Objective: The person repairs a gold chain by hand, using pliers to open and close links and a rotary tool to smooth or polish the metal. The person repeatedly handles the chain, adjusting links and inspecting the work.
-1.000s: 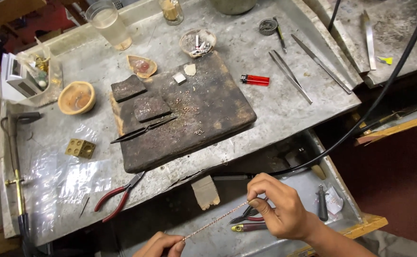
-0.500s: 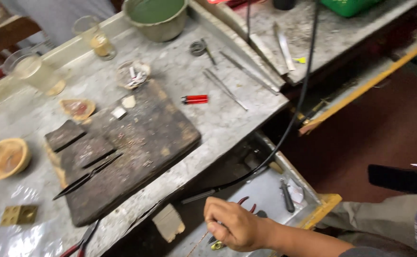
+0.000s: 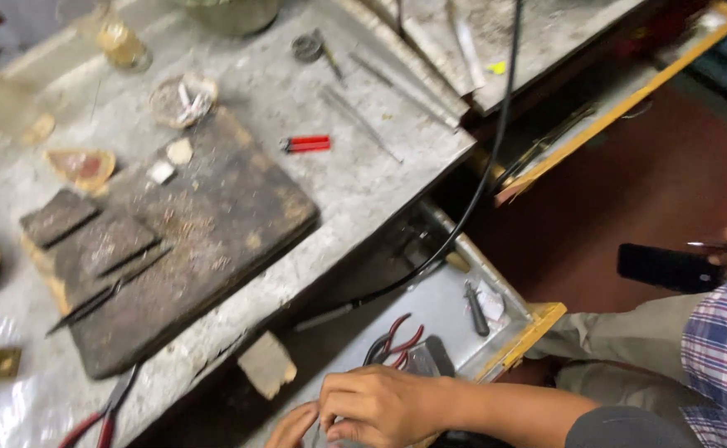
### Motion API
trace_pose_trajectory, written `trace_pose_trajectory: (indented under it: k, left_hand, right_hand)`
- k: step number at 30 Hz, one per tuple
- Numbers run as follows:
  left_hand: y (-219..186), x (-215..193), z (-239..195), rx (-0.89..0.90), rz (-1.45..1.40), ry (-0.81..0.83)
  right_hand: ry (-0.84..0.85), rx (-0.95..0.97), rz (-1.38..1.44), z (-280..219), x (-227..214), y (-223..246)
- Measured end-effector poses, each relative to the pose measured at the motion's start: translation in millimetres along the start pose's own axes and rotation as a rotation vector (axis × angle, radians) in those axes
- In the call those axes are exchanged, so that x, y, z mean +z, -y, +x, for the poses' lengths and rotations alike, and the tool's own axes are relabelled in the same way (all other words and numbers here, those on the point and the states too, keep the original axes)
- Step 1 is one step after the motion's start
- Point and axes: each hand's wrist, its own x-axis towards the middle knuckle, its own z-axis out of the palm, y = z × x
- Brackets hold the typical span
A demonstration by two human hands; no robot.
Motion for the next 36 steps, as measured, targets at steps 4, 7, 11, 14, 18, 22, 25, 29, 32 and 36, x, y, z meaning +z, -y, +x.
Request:
trace_pose_trajectory:
  k: [4,7,11,14,18,22,25,29,32,36]
  left_hand:
    - [-129.8,4.5,36.7,-0.298,0.106,-0.297]
    - [-146.9,2.6,43.7,-0.078,-0.118,-0.497]
    - [-146.9,-15.9,35.1,0.091,0.055,-0.237]
    - [-127.4,-13.9,21.7,0.075,0.213,-0.163]
    - [-83.7,6.9,-11.5,-0.119,0.381,-0.198]
    - [-72.7,17.2,-25.0,-0.143,0.391,-0.222]
    - [-72.6,19.5,-24.0,-0.168,0.295,-0.196]
    - [-74.0,24.8,-31.2,-0.143,0.213,-0.18]
    - [-77.7,21.4,-30.3,-0.122,0.198,-0.22]
    - [-79.3,14.5,-27.9,-0.098,0.185,-0.288]
  right_hand:
    - [0.001,0.024,-0.021,-8.5,19.4,-7.0]
    - [0.013,0.073,-0.031,-6.4,24.5,-6.1]
    - [-0.021,0.068,-0.141,-12.5,40.2,-15.7]
    - [0.018,0.18,-0.339,-47.4,56.5,-43.7]
    - [0.007,0.949,-0.773,-110.0,36.2,-106.7]
    - [0.129,1.326,-1.078,-146.0,-47.0,-106.3]
    - [0.158,1.301,-1.305,-173.4,-63.6,-119.4]
    - [0.014,1.393,-1.134,-183.0,-64.4,-125.9]
    - [0.002,1.372,-1.148,-169.7,-61.2,-110.6]
    - [-0.154,1.212,-0.872,-84.0,-29.7,-34.5]
